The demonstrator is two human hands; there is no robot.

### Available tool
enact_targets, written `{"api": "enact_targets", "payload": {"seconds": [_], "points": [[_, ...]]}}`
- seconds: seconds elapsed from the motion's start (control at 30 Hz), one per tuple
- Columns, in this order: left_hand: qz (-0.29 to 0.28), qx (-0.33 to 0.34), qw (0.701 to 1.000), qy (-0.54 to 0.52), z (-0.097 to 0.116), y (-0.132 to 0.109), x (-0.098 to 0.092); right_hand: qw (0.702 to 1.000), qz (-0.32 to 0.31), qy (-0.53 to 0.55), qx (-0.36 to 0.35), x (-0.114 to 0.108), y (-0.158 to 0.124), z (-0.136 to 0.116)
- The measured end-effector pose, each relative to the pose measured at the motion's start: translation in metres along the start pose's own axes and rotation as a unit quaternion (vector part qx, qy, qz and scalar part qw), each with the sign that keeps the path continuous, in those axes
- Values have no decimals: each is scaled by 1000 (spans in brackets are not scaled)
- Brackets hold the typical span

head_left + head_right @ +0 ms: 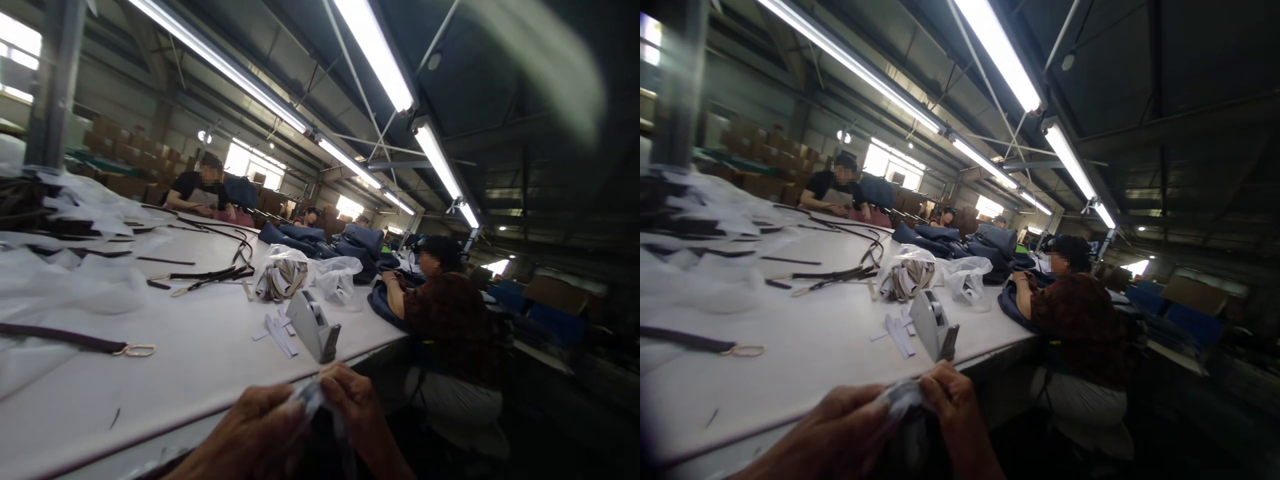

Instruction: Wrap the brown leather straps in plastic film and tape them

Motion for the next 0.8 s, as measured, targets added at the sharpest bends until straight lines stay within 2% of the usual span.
{"api": "enact_targets", "payload": {"seconds": [0.07, 0.13, 0.2, 0.27, 0.33, 0.47, 0.63, 0.73, 0.8], "points": [[-12, 2, 997, -77, 24, 11, 2, 995, 21, 99, 12, 32, 5, 1], [14, 35, 986, -161, 50, 24, 0, 974, 93, 206, 32, 58, 7, 2], [38, 60, 974, -215, 75, 39, -5, 953, 156, 259, 25, 77, 10, -3], [61, 77, 959, -266, 95, 55, -11, 953, 159, 260, 5, 89, 15, -10], [85, 92, 953, -277, 109, 70, -17, 962, 107, 251, -2, 95, 20, -16], [137, 159, 951, -225, 117, 88, -28, 961, -2, 276, 35, 95, 22, -10], [127, 215, 959, -136, 108, 88, -31, 927, -75, 353, 100, 91, 22, 13], [117, 289, 950, 13, 114, 88, -31, 903, -76, 400, 140, 94, 29, 20], [117, 359, 913, 156, 122, 88, -34, 885, -87, 433, 150, 98, 36, 18]]}}
Point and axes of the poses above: each hand's wrist, its own y-axis towards the middle knuckle, its own x-axis out of the palm, z = x × y, the point moved 3 cm from there along y, towards the middle knuckle, and after that the axes turned 4 degrees about x, right-handed, at the moved point
